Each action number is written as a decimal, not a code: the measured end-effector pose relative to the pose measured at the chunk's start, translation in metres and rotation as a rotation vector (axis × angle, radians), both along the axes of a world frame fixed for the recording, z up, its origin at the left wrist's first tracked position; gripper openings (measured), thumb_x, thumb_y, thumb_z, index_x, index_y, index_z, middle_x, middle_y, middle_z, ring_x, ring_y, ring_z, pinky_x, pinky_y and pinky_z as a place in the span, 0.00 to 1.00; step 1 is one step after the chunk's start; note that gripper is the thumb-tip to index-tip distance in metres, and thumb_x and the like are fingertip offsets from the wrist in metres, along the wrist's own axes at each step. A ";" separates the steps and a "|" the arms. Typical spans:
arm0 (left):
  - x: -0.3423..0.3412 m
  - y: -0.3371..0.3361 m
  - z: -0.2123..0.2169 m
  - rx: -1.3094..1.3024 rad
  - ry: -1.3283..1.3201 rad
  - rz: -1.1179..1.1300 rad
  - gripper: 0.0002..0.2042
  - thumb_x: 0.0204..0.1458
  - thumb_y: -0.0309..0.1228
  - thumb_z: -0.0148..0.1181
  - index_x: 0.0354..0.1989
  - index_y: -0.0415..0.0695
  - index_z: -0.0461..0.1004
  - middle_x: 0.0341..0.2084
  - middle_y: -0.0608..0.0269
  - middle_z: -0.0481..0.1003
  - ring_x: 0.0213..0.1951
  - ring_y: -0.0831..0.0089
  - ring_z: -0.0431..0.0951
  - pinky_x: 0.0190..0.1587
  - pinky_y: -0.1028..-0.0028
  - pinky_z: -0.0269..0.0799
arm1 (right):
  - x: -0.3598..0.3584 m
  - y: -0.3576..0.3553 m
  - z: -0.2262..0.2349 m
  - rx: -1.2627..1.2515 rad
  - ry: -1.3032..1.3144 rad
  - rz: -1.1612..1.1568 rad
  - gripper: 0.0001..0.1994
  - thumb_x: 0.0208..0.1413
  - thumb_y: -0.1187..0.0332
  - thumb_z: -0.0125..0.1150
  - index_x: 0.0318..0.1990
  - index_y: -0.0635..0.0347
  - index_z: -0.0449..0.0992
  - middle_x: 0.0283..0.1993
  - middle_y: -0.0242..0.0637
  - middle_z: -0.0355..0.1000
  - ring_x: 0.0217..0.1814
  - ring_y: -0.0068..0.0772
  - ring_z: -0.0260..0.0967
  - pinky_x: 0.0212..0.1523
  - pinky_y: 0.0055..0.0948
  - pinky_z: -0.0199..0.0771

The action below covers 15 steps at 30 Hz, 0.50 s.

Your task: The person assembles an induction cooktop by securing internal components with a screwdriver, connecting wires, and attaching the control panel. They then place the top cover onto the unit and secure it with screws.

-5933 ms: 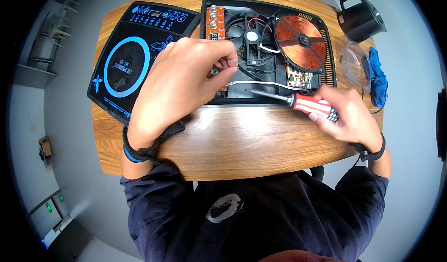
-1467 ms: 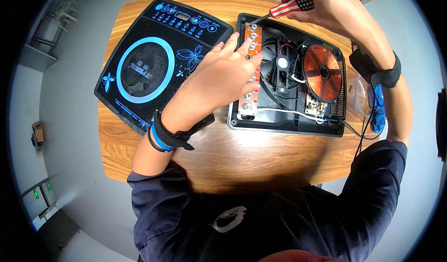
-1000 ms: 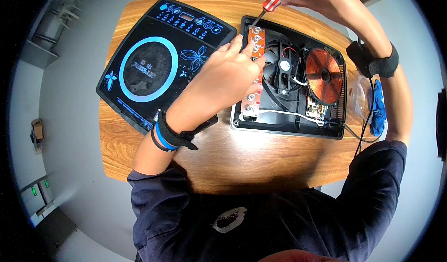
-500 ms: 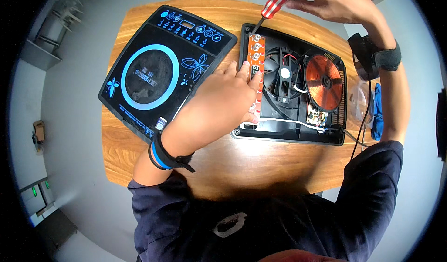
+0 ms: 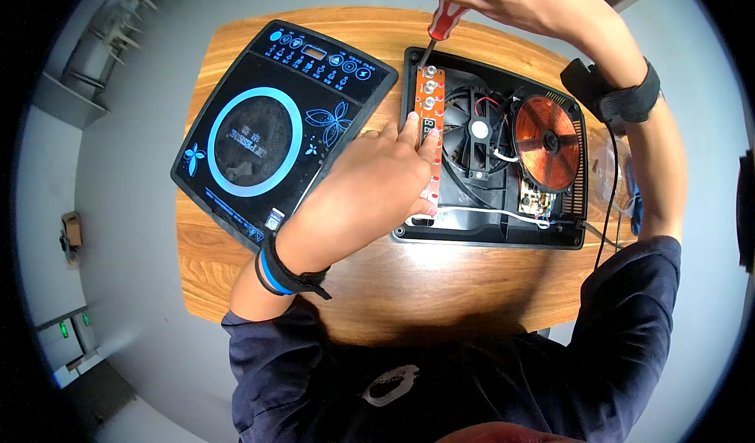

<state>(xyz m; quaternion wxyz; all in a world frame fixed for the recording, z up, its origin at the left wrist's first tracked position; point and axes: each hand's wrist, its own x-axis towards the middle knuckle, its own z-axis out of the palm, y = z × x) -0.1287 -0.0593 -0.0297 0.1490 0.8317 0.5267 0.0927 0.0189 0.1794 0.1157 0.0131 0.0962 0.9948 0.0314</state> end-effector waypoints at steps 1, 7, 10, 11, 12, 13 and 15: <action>0.000 -0.001 -0.001 0.005 0.004 0.001 0.43 0.58 0.48 0.75 0.74 0.29 0.68 0.71 0.24 0.70 0.70 0.35 0.75 0.71 0.51 0.74 | 0.001 -0.007 -0.003 0.083 0.034 -0.020 0.25 0.78 0.46 0.58 0.52 0.66 0.70 0.47 0.45 0.79 0.37 0.39 0.79 0.40 0.40 0.84; 0.000 0.000 0.002 0.001 0.015 -0.008 0.44 0.58 0.48 0.75 0.75 0.29 0.68 0.70 0.22 0.71 0.70 0.35 0.75 0.71 0.51 0.73 | -0.005 0.012 -0.009 -0.369 0.100 0.338 0.26 0.78 0.44 0.57 0.51 0.65 0.71 0.45 0.44 0.78 0.43 0.39 0.80 0.45 0.39 0.86; -0.001 0.000 0.000 -0.002 0.013 -0.008 0.44 0.57 0.49 0.75 0.75 0.29 0.68 0.70 0.22 0.70 0.69 0.35 0.76 0.71 0.51 0.74 | 0.002 -0.006 -0.007 0.071 0.048 -0.063 0.24 0.78 0.44 0.58 0.49 0.62 0.73 0.37 0.41 0.77 0.39 0.38 0.78 0.39 0.39 0.82; -0.001 0.000 -0.001 -0.006 0.015 -0.007 0.44 0.57 0.49 0.75 0.75 0.29 0.68 0.70 0.22 0.70 0.69 0.35 0.76 0.71 0.51 0.74 | 0.001 -0.014 -0.005 0.085 0.045 -0.112 0.25 0.78 0.44 0.58 0.51 0.62 0.73 0.39 0.42 0.78 0.38 0.39 0.78 0.39 0.40 0.82; -0.002 -0.001 0.000 -0.008 0.018 -0.004 0.44 0.57 0.49 0.75 0.75 0.29 0.68 0.70 0.21 0.70 0.69 0.35 0.76 0.71 0.51 0.74 | -0.001 -0.018 -0.004 0.098 0.043 -0.160 0.26 0.78 0.43 0.57 0.53 0.63 0.72 0.41 0.42 0.78 0.36 0.40 0.77 0.39 0.40 0.82; -0.001 0.000 0.001 -0.009 0.017 -0.011 0.44 0.57 0.49 0.75 0.75 0.29 0.68 0.70 0.21 0.70 0.69 0.35 0.76 0.71 0.51 0.74 | 0.002 -0.010 -0.007 0.042 0.120 0.007 0.26 0.78 0.44 0.57 0.54 0.63 0.71 0.43 0.43 0.78 0.34 0.41 0.77 0.38 0.40 0.81; 0.001 0.002 0.003 -0.010 0.018 -0.026 0.44 0.57 0.49 0.75 0.75 0.29 0.68 0.70 0.21 0.70 0.70 0.35 0.76 0.71 0.51 0.74 | 0.014 -0.001 0.000 -0.109 0.099 0.175 0.26 0.78 0.45 0.57 0.57 0.63 0.70 0.48 0.47 0.79 0.36 0.42 0.78 0.41 0.40 0.82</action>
